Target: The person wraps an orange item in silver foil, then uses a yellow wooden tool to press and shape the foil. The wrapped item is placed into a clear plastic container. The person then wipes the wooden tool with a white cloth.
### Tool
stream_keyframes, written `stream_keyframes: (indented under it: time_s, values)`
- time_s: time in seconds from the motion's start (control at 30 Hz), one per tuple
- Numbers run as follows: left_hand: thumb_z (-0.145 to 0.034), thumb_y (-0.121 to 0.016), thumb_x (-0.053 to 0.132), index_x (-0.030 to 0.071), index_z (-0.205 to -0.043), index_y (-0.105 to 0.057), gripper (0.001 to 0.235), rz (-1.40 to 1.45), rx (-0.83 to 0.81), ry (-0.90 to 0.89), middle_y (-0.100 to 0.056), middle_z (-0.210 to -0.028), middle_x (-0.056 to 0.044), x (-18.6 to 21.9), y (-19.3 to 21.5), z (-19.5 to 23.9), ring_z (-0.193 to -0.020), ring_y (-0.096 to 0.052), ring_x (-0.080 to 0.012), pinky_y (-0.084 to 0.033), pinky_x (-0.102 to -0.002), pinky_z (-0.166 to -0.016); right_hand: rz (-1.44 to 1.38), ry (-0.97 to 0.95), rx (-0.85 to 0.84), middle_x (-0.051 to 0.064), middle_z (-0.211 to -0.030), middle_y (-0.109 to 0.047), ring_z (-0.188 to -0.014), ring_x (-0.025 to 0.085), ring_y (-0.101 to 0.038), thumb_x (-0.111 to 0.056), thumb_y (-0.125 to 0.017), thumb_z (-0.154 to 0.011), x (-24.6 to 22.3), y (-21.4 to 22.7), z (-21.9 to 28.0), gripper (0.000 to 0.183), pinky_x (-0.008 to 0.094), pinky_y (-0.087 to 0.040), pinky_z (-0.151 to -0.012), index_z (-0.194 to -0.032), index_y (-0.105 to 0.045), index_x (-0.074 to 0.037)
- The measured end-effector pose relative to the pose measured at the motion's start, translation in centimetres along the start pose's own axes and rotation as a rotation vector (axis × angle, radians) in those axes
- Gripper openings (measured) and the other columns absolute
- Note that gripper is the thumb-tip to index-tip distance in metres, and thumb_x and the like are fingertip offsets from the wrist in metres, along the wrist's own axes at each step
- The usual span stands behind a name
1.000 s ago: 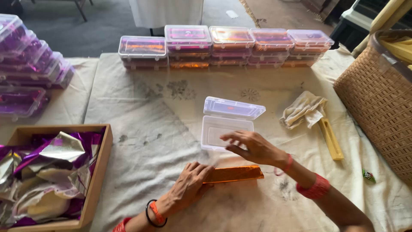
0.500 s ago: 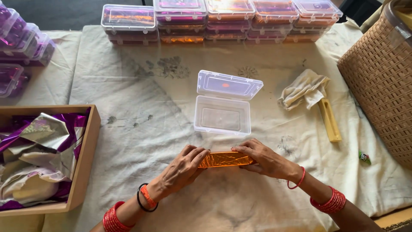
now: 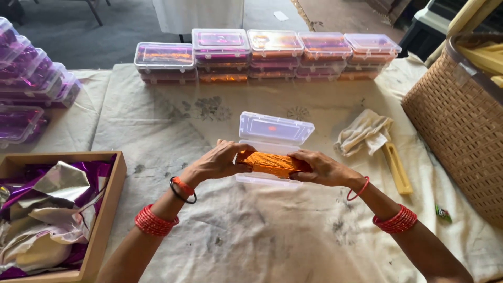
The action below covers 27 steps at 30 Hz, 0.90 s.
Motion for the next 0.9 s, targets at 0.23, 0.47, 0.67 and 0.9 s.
stream_keyframes:
  time_s: [0.23, 0.47, 0.67, 0.9]
  values:
    - [-0.087, -0.079, 0.037, 0.012, -0.134, -0.059, 0.057, 0.015, 0.034, -0.032, -0.075, -0.106, -0.009, -4.0, -2.0, -1.3, -0.099, -0.067, -0.0260, -0.038, -0.045, -0.097, 0.041, 0.079, 0.073, 0.012, -0.103, -0.076, -0.092, 0.026, -0.074, -0.027, -0.079, -0.084, 2.8, 0.2, -2.7, 0.055, 0.040, -0.058, -0.083, -0.131, -0.057, -0.009]
    - [-0.088, -0.078, 0.037, 0.014, -0.128, -0.059, 0.050, -0.040, 0.072, -0.066, -0.075, -0.107, -0.005, -3.4, -2.8, -1.8, -0.099, -0.067, -0.0225, -0.035, -0.044, -0.100, 0.219, 0.041, 0.091, 0.006, -0.118, -0.071, -0.115, 0.024, -0.062, -0.030, -0.081, -0.084, 5.4, -0.7, -2.3, 0.053, 0.043, -0.040, -0.102, -0.130, -0.058, -0.014]
    - [-0.085, -0.080, 0.028, 0.012, -0.118, -0.059, 0.042, -0.160, 0.152, -0.123, -0.072, -0.095, -0.007, -2.2, -2.5, -1.9, -0.096, -0.067, -0.0255, -0.034, -0.045, -0.099, 0.287, 0.066, 0.146, 0.005, -0.116, -0.072, -0.115, 0.023, -0.062, -0.031, -0.080, -0.082, 4.9, -1.2, -2.0, 0.055, 0.043, -0.037, -0.105, -0.130, -0.058, -0.016]
    - [-0.078, -0.076, 0.008, 0.007, -0.105, -0.052, 0.036, -0.361, 0.118, -0.087, -0.069, -0.087, -0.007, -2.1, -4.3, -3.4, -0.087, -0.067, -0.0277, -0.034, -0.049, -0.098, 0.428, 0.034, 0.202, 0.003, -0.111, -0.073, -0.113, 0.023, -0.062, -0.033, -0.079, -0.085, 4.4, -1.8, -2.3, 0.053, 0.044, -0.038, -0.104, -0.129, -0.057, -0.017]
Point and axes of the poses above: each hand's wrist, its own z-axis away from the middle knuckle, its own y-axis out of the back of the hand, x = y × z, the point moved 8 cm from there along -z, towards the middle knuckle
